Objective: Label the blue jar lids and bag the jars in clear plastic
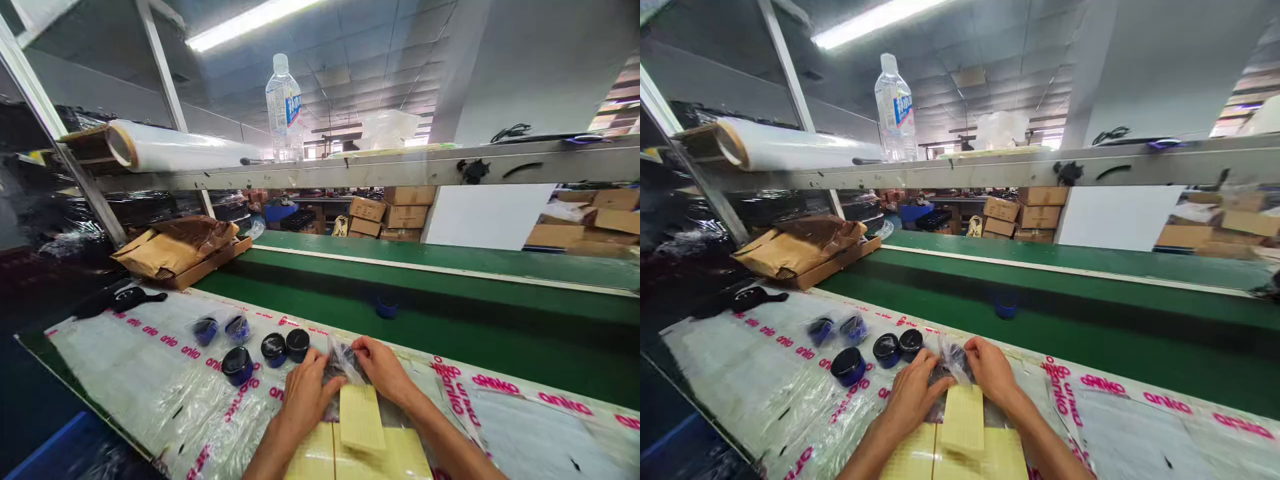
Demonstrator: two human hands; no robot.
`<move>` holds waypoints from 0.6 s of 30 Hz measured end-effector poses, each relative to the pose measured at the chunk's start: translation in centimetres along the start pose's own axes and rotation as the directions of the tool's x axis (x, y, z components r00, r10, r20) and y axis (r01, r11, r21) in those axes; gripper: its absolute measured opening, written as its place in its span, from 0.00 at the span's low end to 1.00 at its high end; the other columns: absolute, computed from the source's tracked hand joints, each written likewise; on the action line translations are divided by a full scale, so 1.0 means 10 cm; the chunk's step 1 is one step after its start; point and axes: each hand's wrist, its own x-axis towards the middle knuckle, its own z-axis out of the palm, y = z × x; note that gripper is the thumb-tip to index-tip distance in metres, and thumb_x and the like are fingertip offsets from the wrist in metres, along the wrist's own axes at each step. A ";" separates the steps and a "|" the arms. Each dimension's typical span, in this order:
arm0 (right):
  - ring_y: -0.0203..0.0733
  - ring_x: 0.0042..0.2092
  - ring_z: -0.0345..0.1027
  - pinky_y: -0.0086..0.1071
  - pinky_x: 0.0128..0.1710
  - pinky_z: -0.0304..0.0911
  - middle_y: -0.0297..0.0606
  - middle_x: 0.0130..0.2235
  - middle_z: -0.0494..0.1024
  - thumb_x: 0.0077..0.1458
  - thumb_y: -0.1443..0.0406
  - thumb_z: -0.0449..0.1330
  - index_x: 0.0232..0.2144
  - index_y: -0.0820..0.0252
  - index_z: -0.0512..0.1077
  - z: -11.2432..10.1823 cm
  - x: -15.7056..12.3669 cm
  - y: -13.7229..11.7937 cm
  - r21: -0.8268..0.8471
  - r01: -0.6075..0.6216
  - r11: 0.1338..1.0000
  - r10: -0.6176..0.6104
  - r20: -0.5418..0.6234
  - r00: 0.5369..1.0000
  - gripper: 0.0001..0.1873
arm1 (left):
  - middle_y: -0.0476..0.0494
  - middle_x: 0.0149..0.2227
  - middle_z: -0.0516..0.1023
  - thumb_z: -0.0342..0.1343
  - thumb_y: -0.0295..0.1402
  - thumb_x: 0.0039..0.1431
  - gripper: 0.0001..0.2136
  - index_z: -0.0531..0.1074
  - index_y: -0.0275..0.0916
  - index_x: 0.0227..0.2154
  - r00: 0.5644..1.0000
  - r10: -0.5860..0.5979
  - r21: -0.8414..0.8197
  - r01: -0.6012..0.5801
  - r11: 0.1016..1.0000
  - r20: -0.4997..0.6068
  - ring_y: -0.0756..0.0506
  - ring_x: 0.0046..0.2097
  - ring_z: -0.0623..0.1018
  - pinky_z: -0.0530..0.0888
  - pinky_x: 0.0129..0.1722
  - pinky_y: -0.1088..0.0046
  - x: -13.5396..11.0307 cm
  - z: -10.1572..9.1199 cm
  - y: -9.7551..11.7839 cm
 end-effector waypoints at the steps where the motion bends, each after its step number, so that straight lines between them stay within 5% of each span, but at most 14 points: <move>1: 0.41 0.39 0.74 0.28 0.37 0.59 0.36 0.38 0.82 0.64 0.69 0.52 0.39 0.58 0.74 0.00 -0.02 0.00 -0.012 -0.002 1.000 0.002 0.002 1.000 0.11 | 0.49 0.45 0.73 0.57 0.41 0.60 0.10 0.73 0.44 0.41 1.000 -0.012 0.006 0.012 1.000 -0.001 0.44 0.42 0.78 0.65 0.38 0.70 0.01 0.01 0.00; 11: 0.53 0.43 0.72 0.37 0.40 0.57 0.50 0.41 0.78 0.55 0.77 0.52 0.37 0.62 0.78 0.04 -0.12 -0.15 -0.045 0.011 0.999 -0.012 -0.013 1.000 0.16 | 0.46 0.40 0.73 0.62 0.35 0.49 0.09 0.74 0.41 0.35 0.997 -0.078 -0.113 0.077 0.991 -0.006 0.41 0.40 0.76 0.64 0.37 0.69 0.09 -0.01 0.03; 18: 0.50 0.44 0.71 0.38 0.45 0.62 0.44 0.41 0.78 0.59 0.68 0.51 0.39 0.58 0.76 0.01 -0.12 -0.13 0.341 0.052 0.939 -0.029 -0.072 0.997 0.14 | 0.43 0.39 0.77 0.65 0.33 0.44 0.13 0.74 0.39 0.35 0.997 -0.069 -0.506 0.071 0.860 0.024 0.38 0.44 0.75 0.68 0.44 0.65 0.12 -0.02 0.03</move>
